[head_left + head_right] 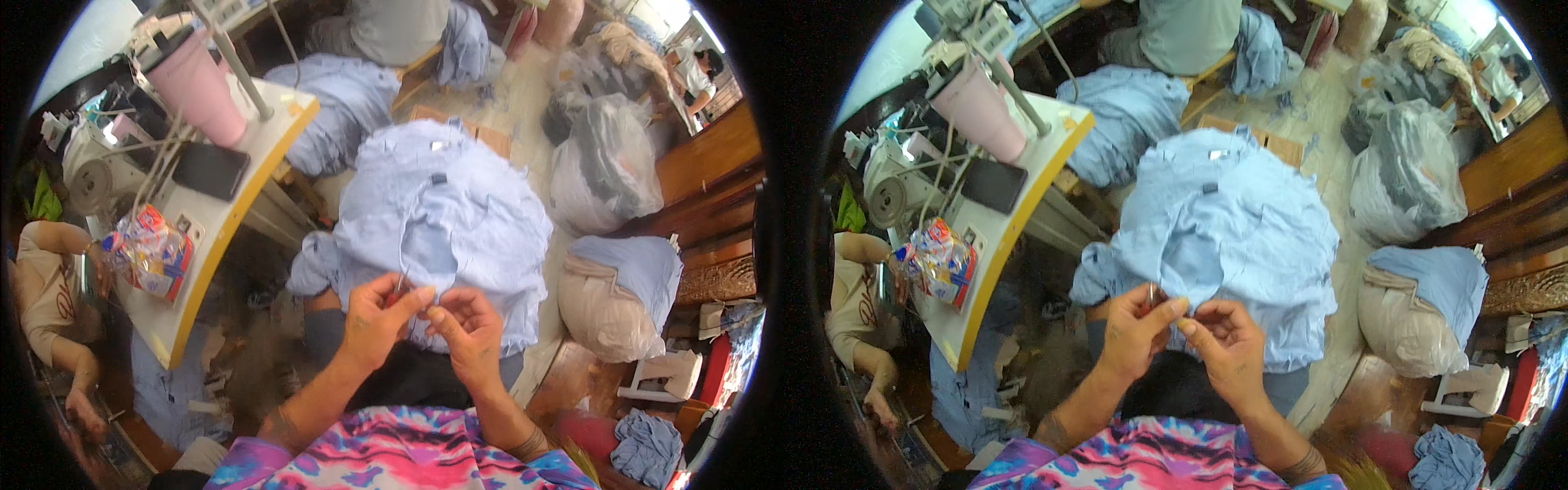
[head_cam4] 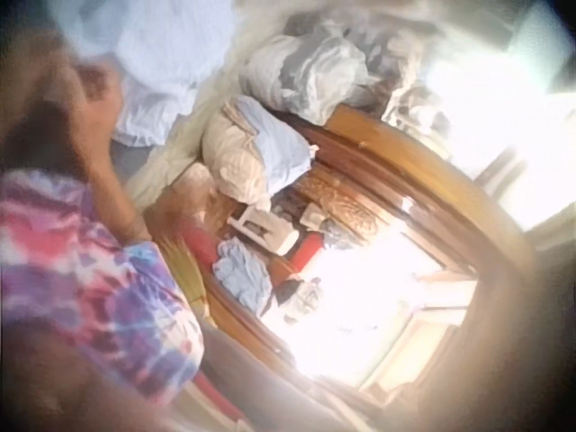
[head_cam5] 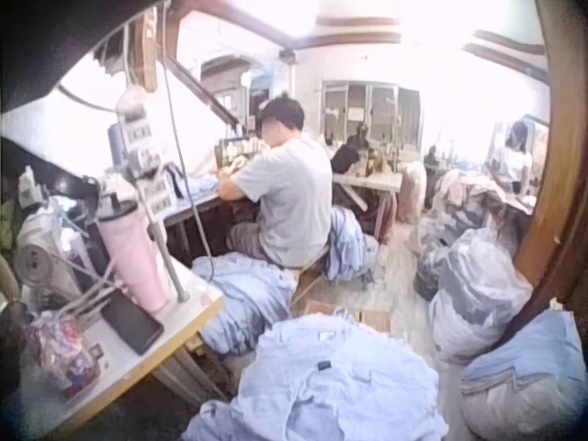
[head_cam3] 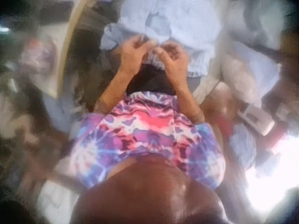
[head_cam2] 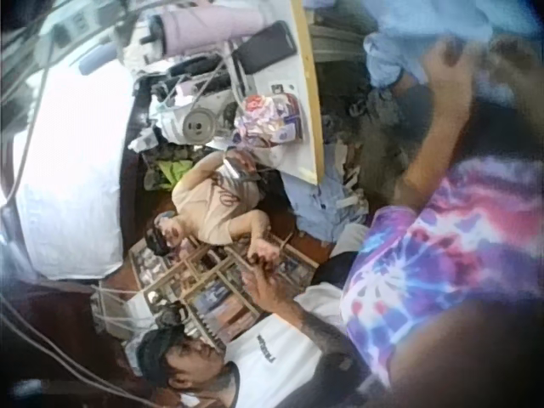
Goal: The person trims loose threads and pulls a long excess string from blue collared shirts using small snips and their hands.
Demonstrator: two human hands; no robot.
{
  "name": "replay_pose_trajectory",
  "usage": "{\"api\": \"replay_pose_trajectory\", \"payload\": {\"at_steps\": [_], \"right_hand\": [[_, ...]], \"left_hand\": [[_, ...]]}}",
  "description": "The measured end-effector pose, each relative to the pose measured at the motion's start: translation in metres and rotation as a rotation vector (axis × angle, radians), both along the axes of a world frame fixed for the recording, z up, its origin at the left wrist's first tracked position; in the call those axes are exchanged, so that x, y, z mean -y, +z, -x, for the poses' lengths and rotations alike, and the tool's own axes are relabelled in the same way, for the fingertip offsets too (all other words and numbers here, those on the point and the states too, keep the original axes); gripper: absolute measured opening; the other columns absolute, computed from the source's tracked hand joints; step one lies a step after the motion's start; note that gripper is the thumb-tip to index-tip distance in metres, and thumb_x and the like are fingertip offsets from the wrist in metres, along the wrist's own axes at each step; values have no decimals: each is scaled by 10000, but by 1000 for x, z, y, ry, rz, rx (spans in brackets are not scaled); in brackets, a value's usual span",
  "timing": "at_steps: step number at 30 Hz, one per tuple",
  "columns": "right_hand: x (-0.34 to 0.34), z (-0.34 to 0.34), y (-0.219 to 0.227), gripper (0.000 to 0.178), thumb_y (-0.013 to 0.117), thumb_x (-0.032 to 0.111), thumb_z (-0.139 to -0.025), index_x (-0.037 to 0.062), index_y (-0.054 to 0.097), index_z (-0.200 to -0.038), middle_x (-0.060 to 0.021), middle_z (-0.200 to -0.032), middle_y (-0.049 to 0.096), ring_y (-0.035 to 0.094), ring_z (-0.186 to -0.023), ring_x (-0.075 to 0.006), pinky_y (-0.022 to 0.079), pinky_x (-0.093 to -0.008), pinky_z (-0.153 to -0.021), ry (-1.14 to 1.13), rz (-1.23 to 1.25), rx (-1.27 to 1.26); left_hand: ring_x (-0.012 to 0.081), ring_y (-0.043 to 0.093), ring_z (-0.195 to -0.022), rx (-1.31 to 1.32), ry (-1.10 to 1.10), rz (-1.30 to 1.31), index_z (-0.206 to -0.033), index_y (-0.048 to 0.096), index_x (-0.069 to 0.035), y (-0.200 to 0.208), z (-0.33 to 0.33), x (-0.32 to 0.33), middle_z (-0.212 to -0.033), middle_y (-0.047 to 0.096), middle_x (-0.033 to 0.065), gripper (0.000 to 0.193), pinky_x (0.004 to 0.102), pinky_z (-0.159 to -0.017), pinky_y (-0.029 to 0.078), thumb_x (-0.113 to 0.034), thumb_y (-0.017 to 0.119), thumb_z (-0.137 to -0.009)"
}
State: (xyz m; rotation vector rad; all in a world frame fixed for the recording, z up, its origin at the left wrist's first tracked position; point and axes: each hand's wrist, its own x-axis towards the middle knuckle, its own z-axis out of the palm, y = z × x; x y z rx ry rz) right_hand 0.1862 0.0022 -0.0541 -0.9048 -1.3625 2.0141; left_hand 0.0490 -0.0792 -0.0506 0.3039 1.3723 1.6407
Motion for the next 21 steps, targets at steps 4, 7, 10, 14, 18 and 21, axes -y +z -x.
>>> {"api": "replay_pose_trajectory", "payload": {"at_steps": [4,7,10,14,18,21], "right_hand": [[-4,8,13,184,744,65,-936,-17,653,-1073,-88,-970,712,700,-875,-143,590,-285,-723,-25,58,80],[-13,5,7,161,743,113,-946,-8,682,-1034,-104,-960,732,725,-859,-177,600,-293,-700,-49,154,35],[-18,0,-2,165,745,140,-950,1,688,-1018,-121,-981,744,739,-867,-208,602,-302,-693,-1,210,3],[-22,-9,-5,171,728,174,-966,14,689,-1012,-123,-1015,753,744,-939,-244,599,-328,-695,112,299,-48],[-20,-5,-19,162,704,185,-981,39,667,-1041,-126,-1022,742,743,-922,-270,612,-372,-686,164,281,7],[-20,-3,-19,184,700,201,-985,44,655,-1069,-104,-1014,730,735,-925,-248,595,-349,-673,115,251,-14]], "left_hand": [[35,383,-456,280,-22,-66,-919,676,-65,-4,-5,1,-643,531,-49,156,222,-405,290,-206,726,-961],[28,359,-460,491,-50,-168,-977,676,-68,-12,-6,-4,-704,560,-47,144,214,-415,289,-209,703,-985],[19,352,-458,541,-85,-205,-976,662,-73,-17,-4,-2,-690,524,-61,122,210,-413,279,-191,691,-993],[36,362,-464,511,-148,-178,-891,613,-90,-11,1,-1,-637,445,-67,152,223,-420,280,-179,686,-991],[45,368,-462,479,-161,-165,-871,592,-94,-19,12,13,-629,438,-61,177,230,-425,282,-178,708,-975],[46,368,-456,398,-106,-155,-874,594,-92,-20,7,12,-624,436,-63,172,243,-410,268,-160,729,-956]]}}
